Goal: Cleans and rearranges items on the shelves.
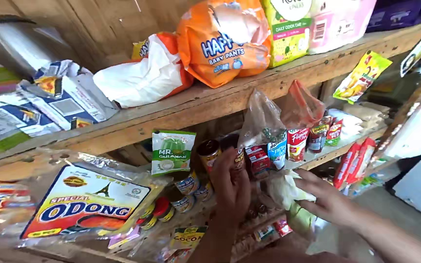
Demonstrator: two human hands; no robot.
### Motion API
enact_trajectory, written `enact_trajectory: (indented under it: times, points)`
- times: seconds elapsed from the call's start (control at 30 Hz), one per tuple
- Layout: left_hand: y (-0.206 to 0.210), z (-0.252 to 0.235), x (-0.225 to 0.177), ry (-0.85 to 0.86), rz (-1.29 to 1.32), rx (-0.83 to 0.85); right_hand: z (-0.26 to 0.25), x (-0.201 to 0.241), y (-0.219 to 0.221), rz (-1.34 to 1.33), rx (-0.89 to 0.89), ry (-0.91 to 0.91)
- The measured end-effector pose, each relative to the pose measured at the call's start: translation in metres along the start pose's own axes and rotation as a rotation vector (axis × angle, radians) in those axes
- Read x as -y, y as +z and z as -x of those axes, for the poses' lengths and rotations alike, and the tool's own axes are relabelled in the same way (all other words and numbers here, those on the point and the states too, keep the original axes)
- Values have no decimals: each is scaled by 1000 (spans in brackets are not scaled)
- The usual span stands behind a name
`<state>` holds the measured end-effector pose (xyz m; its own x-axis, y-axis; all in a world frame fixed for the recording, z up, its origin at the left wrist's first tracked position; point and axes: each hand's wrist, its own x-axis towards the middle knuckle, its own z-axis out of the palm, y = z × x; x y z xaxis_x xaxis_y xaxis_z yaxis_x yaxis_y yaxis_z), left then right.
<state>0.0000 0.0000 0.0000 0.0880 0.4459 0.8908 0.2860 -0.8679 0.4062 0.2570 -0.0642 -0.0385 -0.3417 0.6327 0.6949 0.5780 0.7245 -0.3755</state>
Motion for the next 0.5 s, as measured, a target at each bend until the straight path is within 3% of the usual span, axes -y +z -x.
enact_trajectory:
  times: [0.2, 0.37, 0.5]
  points:
    - [12, -47, 7, -332, -115, 233, -57, 47, -4, 186, -97, -298]
    - [27, -47, 18, -481, -3, 228, -75, 56, -6, 315, -168, -438]
    - [32, -49, 24, -477, 208, 160, -85, 68, -7, 406, -198, -543]
